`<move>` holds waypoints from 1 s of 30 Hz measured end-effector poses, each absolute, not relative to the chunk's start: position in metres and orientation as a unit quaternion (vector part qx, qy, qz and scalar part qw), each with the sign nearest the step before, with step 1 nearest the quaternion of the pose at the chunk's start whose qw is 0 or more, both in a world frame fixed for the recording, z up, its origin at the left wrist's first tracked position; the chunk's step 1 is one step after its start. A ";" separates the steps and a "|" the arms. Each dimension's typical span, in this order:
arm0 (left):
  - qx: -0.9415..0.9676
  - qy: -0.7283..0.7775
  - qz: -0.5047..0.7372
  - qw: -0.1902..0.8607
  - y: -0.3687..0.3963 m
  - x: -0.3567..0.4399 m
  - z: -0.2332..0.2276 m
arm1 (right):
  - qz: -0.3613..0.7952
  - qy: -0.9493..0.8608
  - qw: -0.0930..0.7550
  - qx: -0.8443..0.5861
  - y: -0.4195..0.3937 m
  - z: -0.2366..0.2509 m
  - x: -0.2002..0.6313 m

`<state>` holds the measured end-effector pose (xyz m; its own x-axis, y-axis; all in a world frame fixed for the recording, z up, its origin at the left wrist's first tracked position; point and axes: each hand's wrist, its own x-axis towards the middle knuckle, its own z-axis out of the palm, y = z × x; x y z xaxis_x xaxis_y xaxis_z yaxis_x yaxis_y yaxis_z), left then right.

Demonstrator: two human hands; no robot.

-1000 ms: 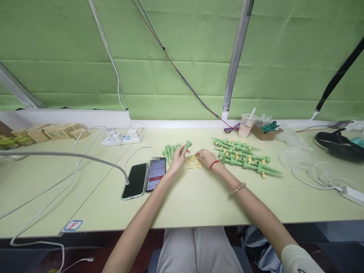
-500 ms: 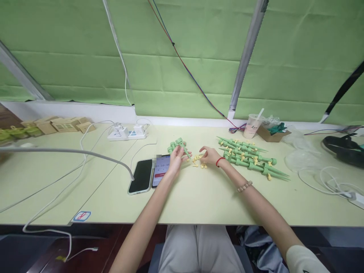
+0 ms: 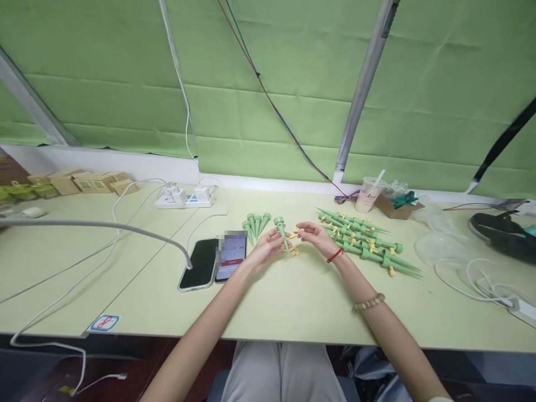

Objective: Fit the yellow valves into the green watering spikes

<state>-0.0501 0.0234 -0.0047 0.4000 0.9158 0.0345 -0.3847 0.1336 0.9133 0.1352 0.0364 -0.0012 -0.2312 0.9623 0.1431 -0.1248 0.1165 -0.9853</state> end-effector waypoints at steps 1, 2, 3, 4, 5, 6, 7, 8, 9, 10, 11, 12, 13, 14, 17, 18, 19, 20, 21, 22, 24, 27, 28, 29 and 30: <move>0.461 0.287 0.461 0.702 0.022 -0.050 -0.005 | 0.536 -0.569 0.499 -0.373 0.036 -0.002 0.136; 0.458 0.290 0.457 0.705 0.021 -0.050 -0.006 | 0.523 -0.577 0.504 -0.374 0.036 -0.004 0.136; 0.456 0.293 0.454 0.707 0.020 -0.049 -0.006 | 0.510 -0.582 0.509 -0.376 0.035 -0.005 0.136; 0.454 0.297 0.451 0.709 0.020 -0.048 -0.006 | 0.495 -0.586 0.516 -0.381 0.034 -0.006 0.135; 0.452 0.299 0.449 0.710 0.018 -0.047 -0.006 | 0.479 -0.587 0.524 -0.389 0.032 -0.006 0.134; 0.451 0.302 0.446 0.711 0.017 -0.046 -0.006 | 0.464 -0.584 0.534 -0.397 0.031 -0.007 0.133; 0.451 0.306 0.443 0.711 0.016 -0.044 -0.006 | 0.453 -0.578 0.545 -0.405 0.029 -0.008 0.132; 0.452 0.311 0.441 0.710 0.015 -0.042 -0.006 | 0.447 -0.569 0.555 -0.411 0.028 -0.008 0.131; 0.456 0.317 0.439 0.706 0.014 -0.040 -0.006 | 0.448 -0.556 0.562 -0.416 0.027 -0.008 0.130; 0.461 0.324 0.439 0.700 0.013 -0.039 -0.007 | 0.455 -0.543 0.565 -0.422 0.027 -0.008 0.130; 0.467 0.330 0.440 0.692 0.012 -0.037 -0.008 | 0.464 -0.530 0.566 -0.428 0.026 -0.008 0.129; 0.473 0.336 0.444 0.683 0.012 -0.036 -0.008 | 0.471 -0.518 0.566 -0.436 0.026 -0.008 0.129; 0.479 0.342 0.450 0.672 0.012 -0.035 -0.009 | 0.473 -0.508 0.566 -0.444 0.026 -0.008 0.130; 0.483 0.349 0.457 0.660 0.012 -0.034 -0.010 | 0.472 -0.503 0.567 -0.451 0.026 -0.008 0.130; 0.492 0.374 0.469 0.631 0.012 -0.033 -0.011 | 0.462 -0.512 0.569 -0.448 0.024 -0.009 0.129; 0.493 0.380 0.470 0.626 0.012 -0.032 -0.011 | 0.459 -0.521 0.569 -0.439 0.022 -0.009 0.129; 0.493 0.384 0.470 0.623 0.012 -0.032 -0.011 | 0.453 -0.534 0.570 -0.430 0.021 -0.009 0.128; 0.492 0.386 0.470 0.623 0.012 -0.031 -0.010 | 0.439 -0.550 0.572 -0.422 0.020 -0.009 0.127; 0.492 0.389 0.468 0.623 0.012 -0.031 -0.010 | 0.416 -0.571 0.572 -0.417 0.018 -0.008 0.126; 0.494 0.390 0.465 0.623 0.011 -0.031 -0.010 | 0.384 -0.594 0.572 -0.415 0.016 -0.007 0.125; 0.503 0.391 0.454 0.623 0.010 -0.030 -0.010 | 0.310 -0.640 0.569 -0.412 0.012 -0.005 0.124; 0.515 0.387 0.437 0.628 0.009 -0.030 -0.011 | 0.243 -0.675 0.562 -0.412 0.008 0.000 0.124; 0.516 0.386 0.435 0.629 0.009 -0.029 -0.011 | 0.239 -0.676 0.559 -0.417 0.007 0.001 0.124; 0.516 0.386 0.435 0.629 0.009 -0.029 -0.011 | 0.239 -0.673 0.556 -0.425 0.006 0.001 0.124; 0.514 0.386 0.438 0.628 0.009 -0.029 -0.011 | 0.242 -0.668 0.554 -0.433 0.006 0.002 0.125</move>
<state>-0.0289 0.0085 -0.0109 0.3179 0.9475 -0.0341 -0.1536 0.0869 0.9843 0.1246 0.0059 0.0017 -0.0110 0.8476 0.5305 0.3111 0.5071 -0.8038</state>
